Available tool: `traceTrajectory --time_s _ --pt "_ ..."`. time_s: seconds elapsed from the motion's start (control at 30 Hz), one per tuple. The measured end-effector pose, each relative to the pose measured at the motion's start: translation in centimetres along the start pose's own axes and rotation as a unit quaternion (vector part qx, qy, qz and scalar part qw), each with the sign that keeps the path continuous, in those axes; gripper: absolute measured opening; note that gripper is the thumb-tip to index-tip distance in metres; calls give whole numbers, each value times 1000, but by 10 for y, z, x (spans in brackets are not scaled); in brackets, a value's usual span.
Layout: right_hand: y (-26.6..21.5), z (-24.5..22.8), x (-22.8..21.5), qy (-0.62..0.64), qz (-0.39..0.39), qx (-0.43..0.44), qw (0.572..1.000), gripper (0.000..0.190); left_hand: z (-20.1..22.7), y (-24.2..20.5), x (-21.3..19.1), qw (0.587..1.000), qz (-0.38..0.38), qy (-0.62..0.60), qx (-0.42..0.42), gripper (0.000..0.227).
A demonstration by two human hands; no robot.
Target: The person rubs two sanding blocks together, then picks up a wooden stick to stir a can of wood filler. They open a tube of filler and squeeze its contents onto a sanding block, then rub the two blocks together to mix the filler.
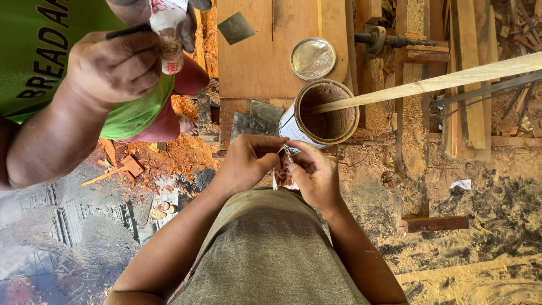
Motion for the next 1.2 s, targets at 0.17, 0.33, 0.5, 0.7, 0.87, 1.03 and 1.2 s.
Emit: traceTrajectory --time_s 0.17,0.33,0.5,0.7,0.87,1.03,1.2 --pt "2 -9 6 -61 -1 -7 998 38 7 -3 -1 998 19 57 24 42" --pt "0 -35 8 -168 47 -85 981 34 24 -7 0 983 47 124 123 40" --pt "0 -49 9 -209 63 -125 968 36 27 -6 5 984 18 138 109 32" --pt "2 -38 13 -188 87 -121 971 30 27 -7 6 988 24 128 81 27" --pt "0 -17 15 -137 116 -59 982 25 23 -10 5 986 63 101 119 27" --pt "-2 -14 14 -122 151 -85 977 26 4 -5 6 994 61 64 62 27" --pt "-2 -3 15 -63 175 -12 982 24 -3 -5 5 989 107 47 91 25"
Point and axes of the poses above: each hand's wrist, its own y-axis towards the middle knuckle, its own x-axis out of the palm, z = x × y, the point moved 6 cm from there along y, towards the middle knuckle
